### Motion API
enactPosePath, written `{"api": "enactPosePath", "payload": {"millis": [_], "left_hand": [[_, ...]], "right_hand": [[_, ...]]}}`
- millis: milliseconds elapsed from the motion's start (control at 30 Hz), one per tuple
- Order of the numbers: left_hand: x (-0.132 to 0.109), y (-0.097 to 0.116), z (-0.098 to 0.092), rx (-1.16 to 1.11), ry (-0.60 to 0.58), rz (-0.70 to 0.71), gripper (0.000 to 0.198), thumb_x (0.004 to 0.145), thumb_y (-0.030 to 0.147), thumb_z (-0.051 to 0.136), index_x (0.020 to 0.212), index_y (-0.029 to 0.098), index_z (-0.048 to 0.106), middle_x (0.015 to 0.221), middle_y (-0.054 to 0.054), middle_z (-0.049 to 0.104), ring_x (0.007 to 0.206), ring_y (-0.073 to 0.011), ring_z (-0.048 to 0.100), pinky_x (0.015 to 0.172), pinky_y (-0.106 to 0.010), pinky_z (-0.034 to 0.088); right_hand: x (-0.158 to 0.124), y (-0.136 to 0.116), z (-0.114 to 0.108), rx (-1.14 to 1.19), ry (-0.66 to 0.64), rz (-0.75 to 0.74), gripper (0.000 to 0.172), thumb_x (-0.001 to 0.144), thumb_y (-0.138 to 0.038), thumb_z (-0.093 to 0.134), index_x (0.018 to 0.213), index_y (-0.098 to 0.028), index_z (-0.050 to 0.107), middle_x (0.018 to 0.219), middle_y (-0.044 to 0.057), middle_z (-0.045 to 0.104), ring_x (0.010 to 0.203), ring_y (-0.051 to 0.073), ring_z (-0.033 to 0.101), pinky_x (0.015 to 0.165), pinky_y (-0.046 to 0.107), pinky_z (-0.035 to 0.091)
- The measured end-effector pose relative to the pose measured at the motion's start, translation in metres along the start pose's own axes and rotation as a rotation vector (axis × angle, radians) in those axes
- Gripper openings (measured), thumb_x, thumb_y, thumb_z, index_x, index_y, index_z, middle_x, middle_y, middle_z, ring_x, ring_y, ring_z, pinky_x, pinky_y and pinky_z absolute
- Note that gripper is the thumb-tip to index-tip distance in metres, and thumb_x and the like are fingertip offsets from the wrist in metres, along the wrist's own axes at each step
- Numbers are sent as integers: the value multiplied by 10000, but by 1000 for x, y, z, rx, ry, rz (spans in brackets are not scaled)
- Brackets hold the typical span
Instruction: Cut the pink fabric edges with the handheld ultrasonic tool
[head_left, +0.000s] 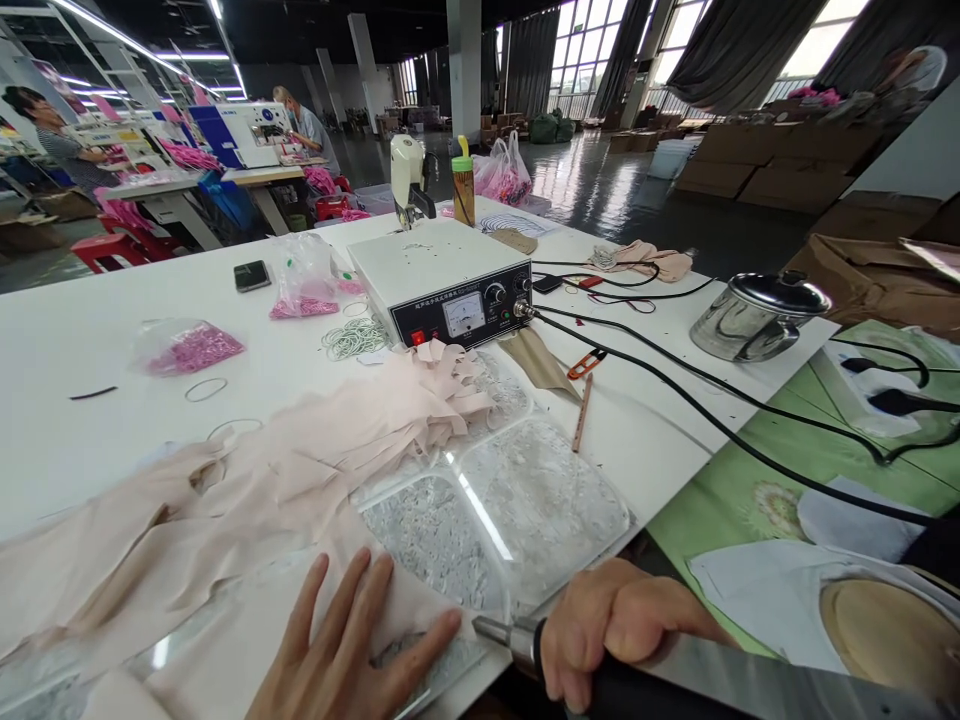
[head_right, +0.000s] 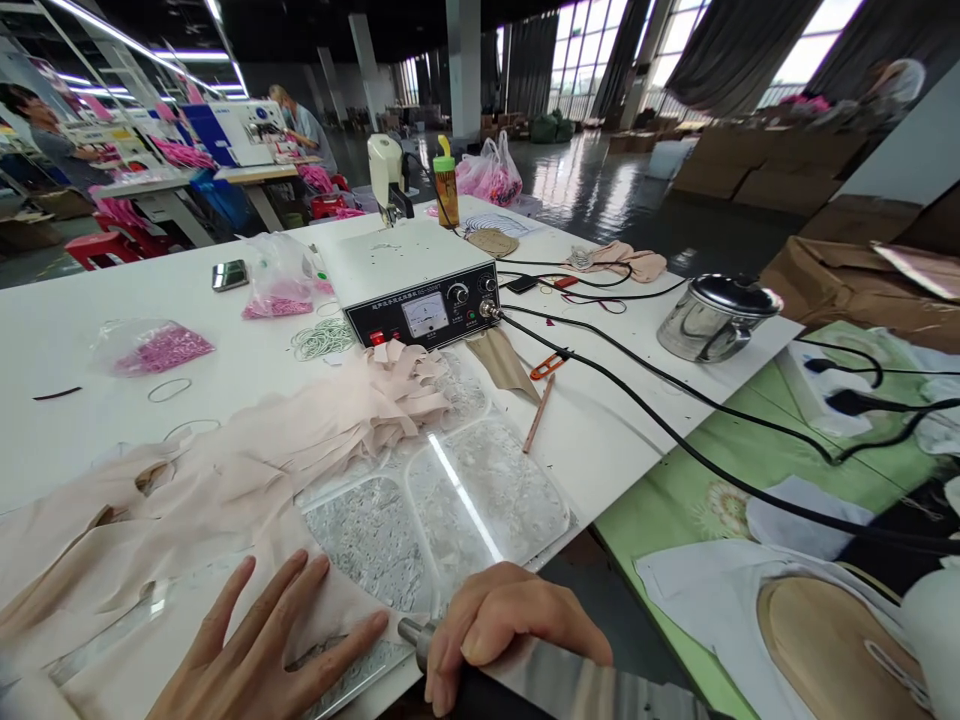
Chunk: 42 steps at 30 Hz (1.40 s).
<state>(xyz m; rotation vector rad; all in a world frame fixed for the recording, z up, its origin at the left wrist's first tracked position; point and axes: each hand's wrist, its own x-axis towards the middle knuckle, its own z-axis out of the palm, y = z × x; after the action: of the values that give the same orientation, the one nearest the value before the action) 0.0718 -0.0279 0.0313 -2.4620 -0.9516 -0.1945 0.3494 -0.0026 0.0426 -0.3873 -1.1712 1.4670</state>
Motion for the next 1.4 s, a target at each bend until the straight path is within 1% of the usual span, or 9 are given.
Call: {"api": "enactPosePath", "payload": {"millis": [100,233,400,500,600,833,967,1133,1400], "left_hand": [[2,-1,-2,13,-18,28,744,899,729,505,1541,400,322,1209,-121,633,1190,-341,554,1182,-577,117],[0,0,2,-10,-56,26,758,869,716,553,1532,432,320,1207,-114,627,1272,-381,493,1169,-635,90],[2,4,7,-17,-34,28,783,847,720,589,1526,407,354,1177,-118,634,1375,-394,392,1169,-658,49],[3,5,6,-23,-22,14,759,864,705,588,1524,406,362,1187,-114,632,1424,-389,329,1172,-657,35],[3,7,5,-23,-28,8,769,871,691,596,1535,403,336,1198,-120,625,1456,-397,268,1168,-665,31],[0,10,4,-13,-39,-3,731,913,621,584,1549,398,301,1173,-126,634,1440,-398,299,1159,-676,50],[-1,11,5,-32,-37,-37,662,958,592,537,1548,410,297,1214,-110,625,1454,-372,290,1169,-663,39],[-1,12,7,-43,-21,-47,651,957,564,558,1541,408,316,1230,-116,610,1497,-381,186,1167,-671,39],[-1,11,8,-26,2,-23,700,927,553,581,1549,376,313,1191,-139,612,1490,-425,174,1152,-684,54]], "right_hand": [[3,0,-4,42,-145,-9,166,929,-377,625,1077,-343,691,858,66,752,603,206,713,589,389,628],[1,-1,3,-40,115,-24,176,970,-322,556,1071,-385,687,860,39,743,632,186,713,587,341,606],[7,3,-5,-13,-174,-80,240,969,-295,535,1173,-375,634,891,48,726,597,173,708,561,338,613],[10,13,-10,4,-97,-28,110,939,-409,577,1000,-338,635,762,15,694,503,163,659,487,317,595],[10,22,-10,20,-25,-16,264,876,-572,606,834,-312,590,641,-10,638,409,153,594,386,283,545],[12,27,-5,76,8,-121,207,983,-409,490,1067,-322,658,875,56,696,597,169,715,546,338,631],[17,43,-1,97,35,-187,209,956,-480,519,955,-305,634,784,25,675,461,138,649,415,284,584],[21,42,1,29,-41,-112,144,959,-429,526,1013,-346,630,855,8,688,542,157,686,489,346,614],[23,26,22,98,116,-16,117,909,-419,651,936,-313,691,779,-5,683,605,144,688,558,303,582]]}}
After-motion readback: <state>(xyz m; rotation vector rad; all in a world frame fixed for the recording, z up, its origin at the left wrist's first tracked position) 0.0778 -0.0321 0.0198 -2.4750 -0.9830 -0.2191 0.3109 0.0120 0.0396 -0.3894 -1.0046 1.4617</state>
